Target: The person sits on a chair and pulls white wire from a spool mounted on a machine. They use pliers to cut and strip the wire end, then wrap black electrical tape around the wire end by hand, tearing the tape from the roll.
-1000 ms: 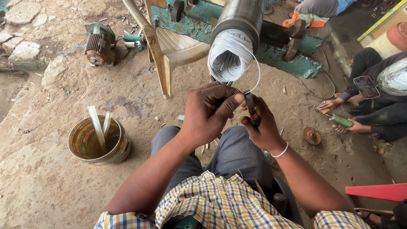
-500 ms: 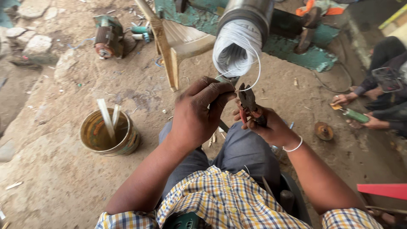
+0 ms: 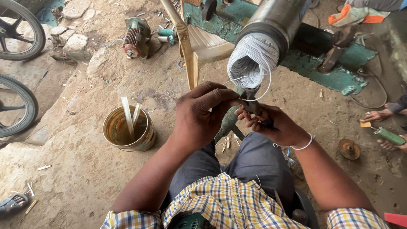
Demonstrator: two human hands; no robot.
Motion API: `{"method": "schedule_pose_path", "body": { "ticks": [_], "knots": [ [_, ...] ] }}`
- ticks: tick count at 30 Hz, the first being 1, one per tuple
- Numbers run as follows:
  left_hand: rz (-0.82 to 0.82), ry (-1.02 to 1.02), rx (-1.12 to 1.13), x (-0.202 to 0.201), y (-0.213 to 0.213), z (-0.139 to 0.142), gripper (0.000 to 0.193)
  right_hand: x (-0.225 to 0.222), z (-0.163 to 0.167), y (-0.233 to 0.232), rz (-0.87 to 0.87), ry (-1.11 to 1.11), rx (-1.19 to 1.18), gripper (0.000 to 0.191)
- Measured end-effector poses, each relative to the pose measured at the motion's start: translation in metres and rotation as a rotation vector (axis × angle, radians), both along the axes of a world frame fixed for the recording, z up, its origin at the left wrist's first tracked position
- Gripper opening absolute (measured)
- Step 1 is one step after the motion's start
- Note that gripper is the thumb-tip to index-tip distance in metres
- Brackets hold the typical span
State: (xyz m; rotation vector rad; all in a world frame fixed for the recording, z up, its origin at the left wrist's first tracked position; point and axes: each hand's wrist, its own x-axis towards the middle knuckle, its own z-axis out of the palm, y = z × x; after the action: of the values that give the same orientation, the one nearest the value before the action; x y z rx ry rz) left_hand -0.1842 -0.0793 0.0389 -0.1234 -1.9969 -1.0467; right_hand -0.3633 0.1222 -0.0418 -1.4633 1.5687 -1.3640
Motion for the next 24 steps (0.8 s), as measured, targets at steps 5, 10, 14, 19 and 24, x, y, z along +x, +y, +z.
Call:
{"method": "schedule_pose_path", "body": {
  "ticks": [5, 10, 14, 19, 24],
  "knots": [
    [-0.026, -0.051, -0.032, -0.003, -0.006, 0.009, 0.011, -0.016, 0.009, 0.001, 0.010, 0.174, 0.030, 0.047],
    [-0.053, -0.139, -0.064, -0.002, -0.012, 0.018, 0.009, -0.022, 0.018, -0.002, -0.015, 0.257, 0.091, 0.056],
    [-0.044, -0.169, -0.064, -0.002, -0.011, 0.023, 0.009, -0.022, 0.022, -0.003, -0.043, 0.297, 0.107, 0.058],
    [-0.024, -0.187, -0.074, -0.003, -0.010, 0.027, 0.009, -0.022, 0.025, -0.003, -0.045, 0.332, 0.091, 0.056],
    [-0.024, -0.178, -0.069, -0.004, -0.010, 0.026, 0.008, -0.021, 0.029, -0.004, -0.058, 0.486, 0.045, 0.056]
  ]
}}
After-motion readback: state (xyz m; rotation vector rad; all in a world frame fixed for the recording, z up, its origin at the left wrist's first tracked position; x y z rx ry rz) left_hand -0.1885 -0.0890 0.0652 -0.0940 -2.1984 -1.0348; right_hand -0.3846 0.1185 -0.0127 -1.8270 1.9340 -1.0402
